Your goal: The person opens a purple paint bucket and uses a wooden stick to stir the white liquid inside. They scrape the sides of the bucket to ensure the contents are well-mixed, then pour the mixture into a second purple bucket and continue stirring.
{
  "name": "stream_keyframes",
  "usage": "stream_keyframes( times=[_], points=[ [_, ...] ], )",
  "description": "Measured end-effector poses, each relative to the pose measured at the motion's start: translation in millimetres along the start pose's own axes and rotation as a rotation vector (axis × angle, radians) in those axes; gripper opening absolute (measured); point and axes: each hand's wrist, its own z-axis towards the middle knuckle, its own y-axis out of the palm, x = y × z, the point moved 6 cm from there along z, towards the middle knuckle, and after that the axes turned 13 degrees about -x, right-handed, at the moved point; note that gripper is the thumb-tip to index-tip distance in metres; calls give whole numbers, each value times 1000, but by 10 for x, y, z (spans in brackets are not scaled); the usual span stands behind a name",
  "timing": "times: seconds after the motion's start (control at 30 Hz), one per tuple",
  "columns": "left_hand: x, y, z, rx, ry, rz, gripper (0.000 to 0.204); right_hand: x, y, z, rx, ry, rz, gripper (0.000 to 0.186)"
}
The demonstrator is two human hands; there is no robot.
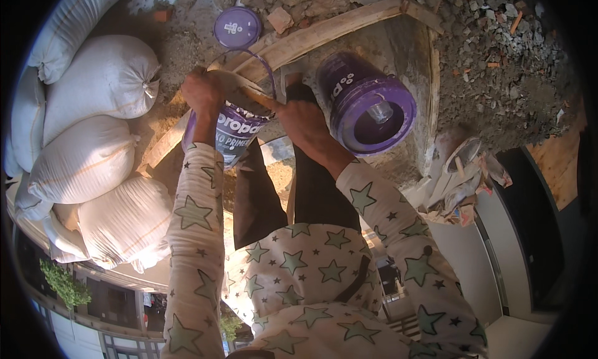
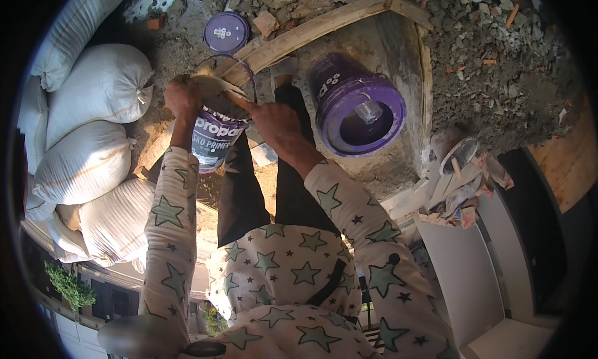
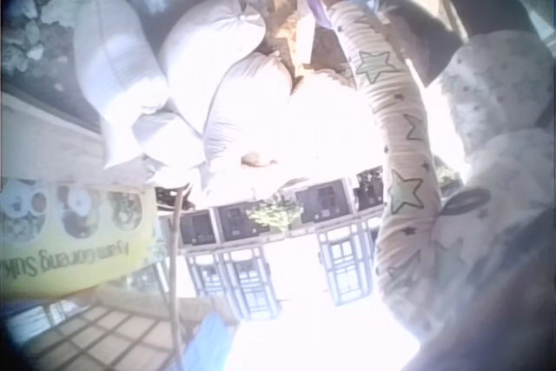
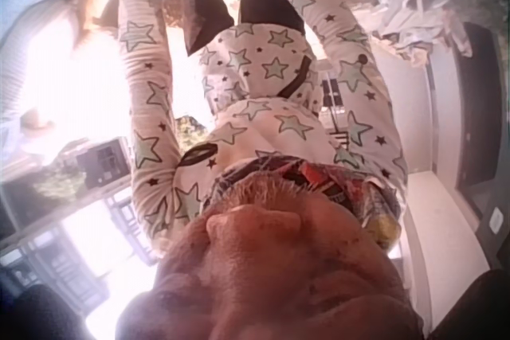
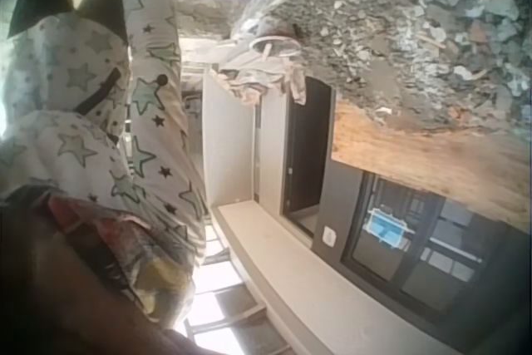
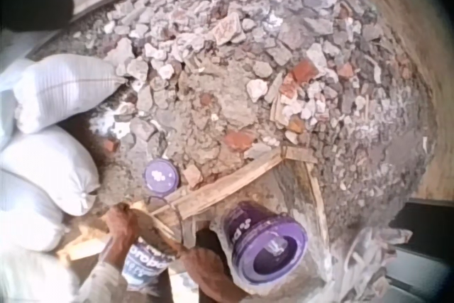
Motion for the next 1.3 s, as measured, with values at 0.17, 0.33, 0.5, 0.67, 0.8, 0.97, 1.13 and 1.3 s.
stream_keyframes(
  times=[0.17, 0.33, 0.5, 0.67, 0.8, 0.97, 1.13, 1.3],
  points=[
    [40, -19, -48, 93, 66, 38, 25, 60, 75, -16, 44, -9, 24, 60],
    [34, -21, -39, 93, 53, 9, 24, 83, 108, -2, 67, -20, 10, 64],
    [-24, -14, -6, 95, 71, -18, 25, 60, 47, -13, -9, -37, 51, 62],
    [-25, -23, 22, 79, 57, 17, 24, -27, -55, -20, -44, -8, 97, 55],
    [44, -61, 29, 43, 58, 17, 25, -64, 6, 89, -40, 19, 55, 49],
    [13, -50, 56, 22, 20, -11, 26, -9, 19, 85, -4, 19, -68, 45],
    [4, -29, 109, 32, 70, 10, 27, 98, 103, 111, 99, -45, -197, 47],
    [-23, -48, 144, 1, 33, 9, 26, 131, 95, 207, 15, -101, -65, 64]
  ],
)
